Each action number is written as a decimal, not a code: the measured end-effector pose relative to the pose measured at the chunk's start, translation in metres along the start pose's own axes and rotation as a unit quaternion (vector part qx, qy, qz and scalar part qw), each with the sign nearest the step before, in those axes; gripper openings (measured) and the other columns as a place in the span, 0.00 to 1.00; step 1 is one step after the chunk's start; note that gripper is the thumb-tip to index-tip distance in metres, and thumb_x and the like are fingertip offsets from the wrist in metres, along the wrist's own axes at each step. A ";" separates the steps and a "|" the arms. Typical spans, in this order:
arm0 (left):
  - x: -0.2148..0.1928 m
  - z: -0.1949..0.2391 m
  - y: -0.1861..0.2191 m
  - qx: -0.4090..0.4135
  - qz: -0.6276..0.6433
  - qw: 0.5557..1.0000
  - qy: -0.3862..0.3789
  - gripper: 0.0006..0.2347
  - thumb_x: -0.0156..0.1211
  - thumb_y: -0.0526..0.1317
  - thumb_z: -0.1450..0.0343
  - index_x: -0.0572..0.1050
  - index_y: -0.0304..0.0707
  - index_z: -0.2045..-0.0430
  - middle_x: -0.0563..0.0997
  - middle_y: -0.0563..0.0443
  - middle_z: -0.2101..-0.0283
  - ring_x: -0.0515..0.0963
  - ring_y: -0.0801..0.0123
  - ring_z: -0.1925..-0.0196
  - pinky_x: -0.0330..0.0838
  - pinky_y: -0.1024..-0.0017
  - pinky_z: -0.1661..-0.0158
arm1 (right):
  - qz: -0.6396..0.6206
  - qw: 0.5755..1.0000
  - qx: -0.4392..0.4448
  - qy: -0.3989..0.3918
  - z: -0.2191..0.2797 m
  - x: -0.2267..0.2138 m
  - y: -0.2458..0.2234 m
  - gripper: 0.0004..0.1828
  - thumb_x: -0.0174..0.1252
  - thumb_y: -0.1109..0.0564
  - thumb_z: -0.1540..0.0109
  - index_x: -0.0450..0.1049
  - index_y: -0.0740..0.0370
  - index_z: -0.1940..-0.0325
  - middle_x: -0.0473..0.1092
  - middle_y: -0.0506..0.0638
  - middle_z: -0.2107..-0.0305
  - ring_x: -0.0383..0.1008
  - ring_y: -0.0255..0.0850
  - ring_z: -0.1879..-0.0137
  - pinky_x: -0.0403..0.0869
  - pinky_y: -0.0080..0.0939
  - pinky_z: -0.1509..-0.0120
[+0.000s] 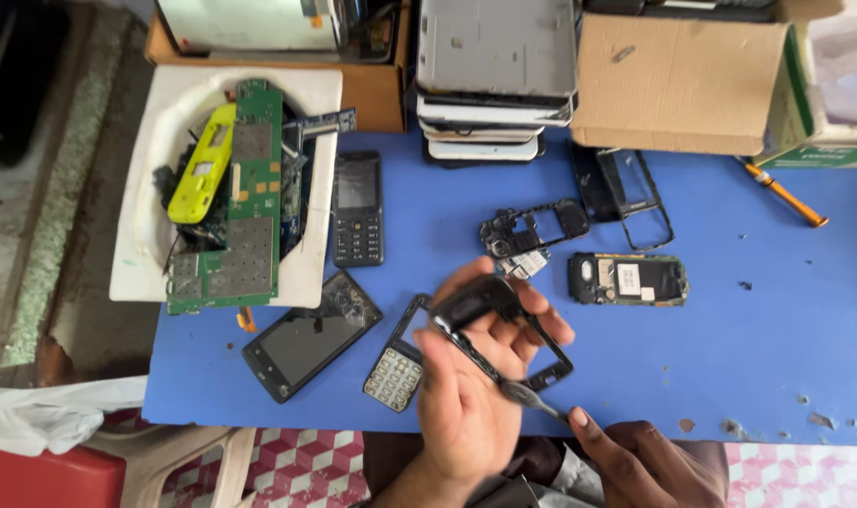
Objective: The person disassembles a mobile phone, removes the front bezel, and cleans the internal components using a toothbrush and screwdriver. The person handles multiple phone parts and tools on a cluttered workbench.
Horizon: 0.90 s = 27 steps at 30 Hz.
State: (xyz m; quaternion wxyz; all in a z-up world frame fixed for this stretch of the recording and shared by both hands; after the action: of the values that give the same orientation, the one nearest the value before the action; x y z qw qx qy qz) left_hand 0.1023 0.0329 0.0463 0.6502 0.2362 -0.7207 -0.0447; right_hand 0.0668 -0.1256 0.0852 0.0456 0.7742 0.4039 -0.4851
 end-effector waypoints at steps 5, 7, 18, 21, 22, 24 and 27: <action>0.013 0.009 -0.014 -0.005 0.027 1.000 -0.006 0.29 0.38 0.61 0.18 0.60 0.42 0.27 0.73 0.43 0.42 0.73 0.57 0.42 0.68 0.54 0.37 | 0.023 1.000 -0.002 -0.015 0.016 0.003 0.016 0.27 0.64 0.64 0.53 0.84 0.43 0.52 0.71 0.40 0.79 0.76 0.37 0.70 0.76 0.53 0.46; 0.002 0.007 0.000 0.036 0.046 0.998 0.004 0.27 0.37 0.60 0.18 0.59 0.45 0.28 0.72 0.44 0.42 0.73 0.57 0.41 0.68 0.52 0.36 | 0.034 0.999 0.011 -0.022 0.023 0.003 0.022 0.28 0.63 0.66 0.52 0.83 0.44 0.51 0.73 0.45 0.74 0.77 0.40 0.67 0.77 0.51 0.46; -0.013 0.002 -0.009 0.021 0.043 0.997 0.058 0.29 0.37 0.62 0.21 0.56 0.48 0.27 0.69 0.49 0.43 0.69 0.61 0.43 0.66 0.54 0.39 | -0.002 0.998 -0.033 0.048 0.023 -0.019 0.015 0.28 0.59 0.68 0.51 0.82 0.48 0.50 0.74 0.47 0.73 0.77 0.40 0.66 0.78 0.57 0.49; -0.011 0.007 -0.012 0.016 0.035 0.997 0.060 0.30 0.37 0.62 0.21 0.56 0.47 0.27 0.69 0.49 0.44 0.68 0.61 0.44 0.66 0.55 0.39 | 0.023 0.997 0.078 0.001 0.021 -0.013 0.038 0.23 0.61 0.70 0.48 0.82 0.53 0.53 0.74 0.52 0.73 0.75 0.41 0.70 0.73 0.44 0.63; -0.011 0.008 -0.011 0.018 0.027 0.998 0.062 0.30 0.38 0.62 0.21 0.56 0.47 0.27 0.69 0.49 0.44 0.68 0.61 0.45 0.66 0.55 0.40 | 0.030 0.996 0.078 -0.001 0.021 -0.015 0.037 0.22 0.62 0.69 0.49 0.83 0.52 0.53 0.74 0.52 0.73 0.75 0.41 0.70 0.74 0.44 0.64; -0.008 0.010 -0.010 0.032 0.032 0.997 0.055 0.30 0.38 0.62 0.21 0.56 0.46 0.27 0.69 0.47 0.44 0.68 0.61 0.45 0.66 0.55 0.41 | 0.040 0.997 0.070 -0.008 0.018 -0.018 0.036 0.22 0.63 0.67 0.50 0.83 0.51 0.55 0.75 0.52 0.74 0.75 0.40 0.71 0.75 0.43 0.64; 0.000 0.014 -0.009 0.039 0.030 0.998 0.044 0.29 0.38 0.62 0.20 0.55 0.47 0.26 0.69 0.47 0.45 0.69 0.60 0.46 0.66 0.55 0.41 | 0.026 1.000 -0.007 0.000 0.010 -0.023 0.018 0.20 0.63 0.63 0.50 0.81 0.48 0.55 0.73 0.47 0.75 0.77 0.42 0.67 0.77 0.57 0.53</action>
State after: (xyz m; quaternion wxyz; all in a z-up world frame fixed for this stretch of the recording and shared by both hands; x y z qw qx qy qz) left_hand 0.0918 0.0218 0.0410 0.6727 0.2415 -0.6993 0.0133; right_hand 0.0670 -0.1553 0.0919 0.0635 0.7840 0.3869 -0.4813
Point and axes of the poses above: each hand's wrist, its own z-axis away from the middle knuckle, its own x-axis out of the palm, y = z × x, the point moved 10 cm from there along -z, towards the middle knuckle
